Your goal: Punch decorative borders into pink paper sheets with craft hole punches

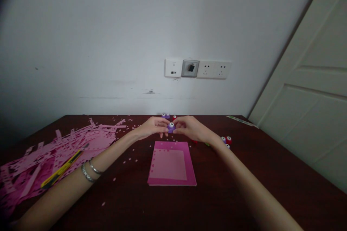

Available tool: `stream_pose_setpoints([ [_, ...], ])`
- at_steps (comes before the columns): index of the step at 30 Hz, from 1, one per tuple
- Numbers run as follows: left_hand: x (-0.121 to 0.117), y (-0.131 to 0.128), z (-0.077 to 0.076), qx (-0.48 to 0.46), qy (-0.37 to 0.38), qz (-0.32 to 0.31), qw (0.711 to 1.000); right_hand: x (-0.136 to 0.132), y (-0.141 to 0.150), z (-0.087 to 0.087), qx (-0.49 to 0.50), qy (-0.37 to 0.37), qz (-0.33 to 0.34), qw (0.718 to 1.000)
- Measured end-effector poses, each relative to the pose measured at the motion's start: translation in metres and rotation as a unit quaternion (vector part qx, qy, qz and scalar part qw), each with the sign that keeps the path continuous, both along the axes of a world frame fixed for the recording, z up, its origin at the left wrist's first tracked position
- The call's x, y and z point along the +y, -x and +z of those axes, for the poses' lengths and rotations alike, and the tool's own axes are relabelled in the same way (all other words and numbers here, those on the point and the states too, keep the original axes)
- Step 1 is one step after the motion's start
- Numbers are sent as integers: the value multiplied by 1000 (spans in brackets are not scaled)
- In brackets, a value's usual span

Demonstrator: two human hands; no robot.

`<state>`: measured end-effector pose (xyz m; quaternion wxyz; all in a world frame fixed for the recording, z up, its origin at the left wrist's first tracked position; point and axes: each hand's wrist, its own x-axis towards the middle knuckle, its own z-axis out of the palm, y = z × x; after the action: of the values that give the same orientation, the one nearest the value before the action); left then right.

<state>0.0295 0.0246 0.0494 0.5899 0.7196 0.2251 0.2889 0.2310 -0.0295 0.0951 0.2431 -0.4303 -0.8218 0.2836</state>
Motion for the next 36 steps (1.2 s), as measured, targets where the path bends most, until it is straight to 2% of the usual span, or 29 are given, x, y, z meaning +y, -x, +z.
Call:
stream_pose_setpoints([
  [5,-6,7,-2,8,26,-6,1000,-6,6,-8,-1,-8,0,1000],
  [12,-2,7,-6,-2,25,32,999,4,8,-23,46,-12,-21,999],
  [16,-5,4,-7,1,40,25,999,9,6,-29,74,-3,-34,997],
  [25,-9,1,-10,-12,48,21,999,7,3,-26,90,23,-28,995],
  [33,-15,2,-5,1,48,7,999,7,3,-29,57,-20,-50,997],
  [36,-15,4,-3,9,50,-2,999,6,3,-29,56,-10,-46,997],
])
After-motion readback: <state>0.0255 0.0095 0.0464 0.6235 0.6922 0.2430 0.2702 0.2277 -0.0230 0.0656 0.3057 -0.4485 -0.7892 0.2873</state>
